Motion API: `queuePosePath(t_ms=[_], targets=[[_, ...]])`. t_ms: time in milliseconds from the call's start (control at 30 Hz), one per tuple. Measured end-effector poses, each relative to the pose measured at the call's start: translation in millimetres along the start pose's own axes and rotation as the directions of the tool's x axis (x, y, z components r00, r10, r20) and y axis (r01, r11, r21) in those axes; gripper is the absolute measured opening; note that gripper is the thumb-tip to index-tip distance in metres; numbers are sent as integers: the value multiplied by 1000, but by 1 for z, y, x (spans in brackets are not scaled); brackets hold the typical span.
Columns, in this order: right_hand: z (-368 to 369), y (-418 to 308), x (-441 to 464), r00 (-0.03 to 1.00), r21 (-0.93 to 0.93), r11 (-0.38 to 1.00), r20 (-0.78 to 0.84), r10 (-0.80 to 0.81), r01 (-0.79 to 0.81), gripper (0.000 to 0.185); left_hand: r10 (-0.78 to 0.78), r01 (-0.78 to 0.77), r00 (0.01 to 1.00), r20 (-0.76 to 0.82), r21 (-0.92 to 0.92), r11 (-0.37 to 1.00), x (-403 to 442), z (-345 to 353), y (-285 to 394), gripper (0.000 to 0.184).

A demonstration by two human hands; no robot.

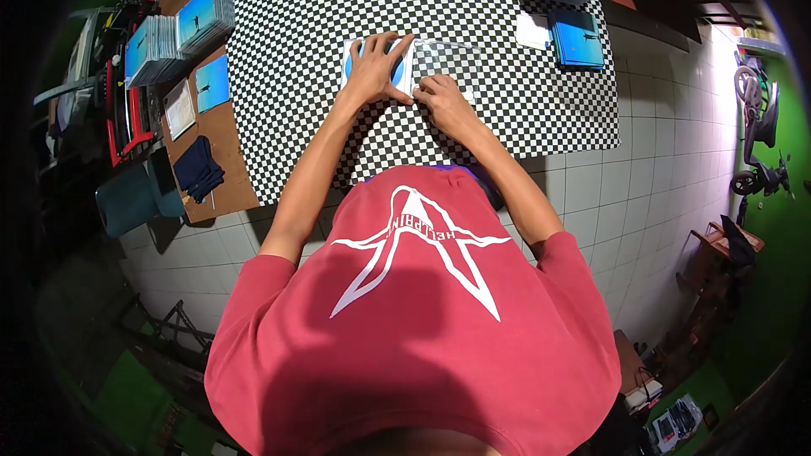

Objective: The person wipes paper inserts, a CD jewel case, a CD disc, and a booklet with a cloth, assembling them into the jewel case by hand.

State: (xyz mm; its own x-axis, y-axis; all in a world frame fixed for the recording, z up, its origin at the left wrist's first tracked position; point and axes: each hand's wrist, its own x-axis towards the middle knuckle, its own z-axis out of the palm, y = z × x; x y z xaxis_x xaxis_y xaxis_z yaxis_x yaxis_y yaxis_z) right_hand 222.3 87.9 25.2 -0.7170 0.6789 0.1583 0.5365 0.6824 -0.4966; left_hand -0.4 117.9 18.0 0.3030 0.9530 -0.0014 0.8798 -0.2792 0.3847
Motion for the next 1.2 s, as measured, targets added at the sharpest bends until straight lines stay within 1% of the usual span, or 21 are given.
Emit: queuePosePath(t_ms=[33, 100, 233, 333, 433, 500, 567, 633, 667, 800, 900, 1033, 1100, 1200], targets=[[-2, -1, 0, 1000, 1, 1000, 1, -1, 1, 47, -3, 3, 1000, 7, -4, 1000, -1, 0, 0, 143], [-7, -1, 2, 998, -9, 1000, 64, -20, 21, 45, 0, 0, 1000, 5, -2, 1000, -1, -1, 0, 142], [-5, 4, 1, 999, 15, 1000, 26, -27, 27, 44, -4, 4, 1000, 20, 2, 1000, 0, -3, 2, 142], [2, 10, -2, 990, -95, 986, -24, -142, 139, 43, -18, 15, 997, 73, 40, 999, 4, -3, 2, 144], [6, 24, 5, 971, -199, 959, -89, -220, 199, 42, -15, 12, 997, 72, 37, 999, 3, -6, 3, 144], [7, 31, 16, 970, -296, 941, -123, -210, 166, 44, -23, 18, 995, 95, 50, 999, 5, -7, 4, 144], [8, 36, 26, 972, -303, 943, -142, -189, 139, 45, -30, 28, 996, 79, 25, 999, 3, -4, 3, 144], [8, 36, 34, 982, -352, 935, -158, -100, 38, 36, -32, 31, 996, 86, 20, 999, 2, -5, 4, 144], [7, 36, 38, 980, -366, 931, -182, -77, 5, 36, -30, 29, 996, 83, 19, 999, 3, -6, 5, 144], [11, 43, 51, 977, -384, 922, -207, -47, -37, 34, -31, 29, 997, 77, 22, 999, 2, -8, 7, 142], [13, 49, 58, 982, -406, 911, -190, -7, -73, 44, -22, 20, 998, 61, 22, 1000, 2, -12, 8, 141], [11, 46, 57, 976, -340, 936, -218, 19, -94, 43, -21, 20, 999, 35, 21, 1000, 1, -11, 8, 142], [11, 44, 55, 965, -291, 948, -257, 54, -131, 36, -19, 18, 999, 36, 13, 1000, 1, -10, 8, 142], [10, 42, 51, 964, -289, 941, -245, 104, -175, 36, -14, 14, 999, 35, 11, 1000, 1, -10, 7, 142]])
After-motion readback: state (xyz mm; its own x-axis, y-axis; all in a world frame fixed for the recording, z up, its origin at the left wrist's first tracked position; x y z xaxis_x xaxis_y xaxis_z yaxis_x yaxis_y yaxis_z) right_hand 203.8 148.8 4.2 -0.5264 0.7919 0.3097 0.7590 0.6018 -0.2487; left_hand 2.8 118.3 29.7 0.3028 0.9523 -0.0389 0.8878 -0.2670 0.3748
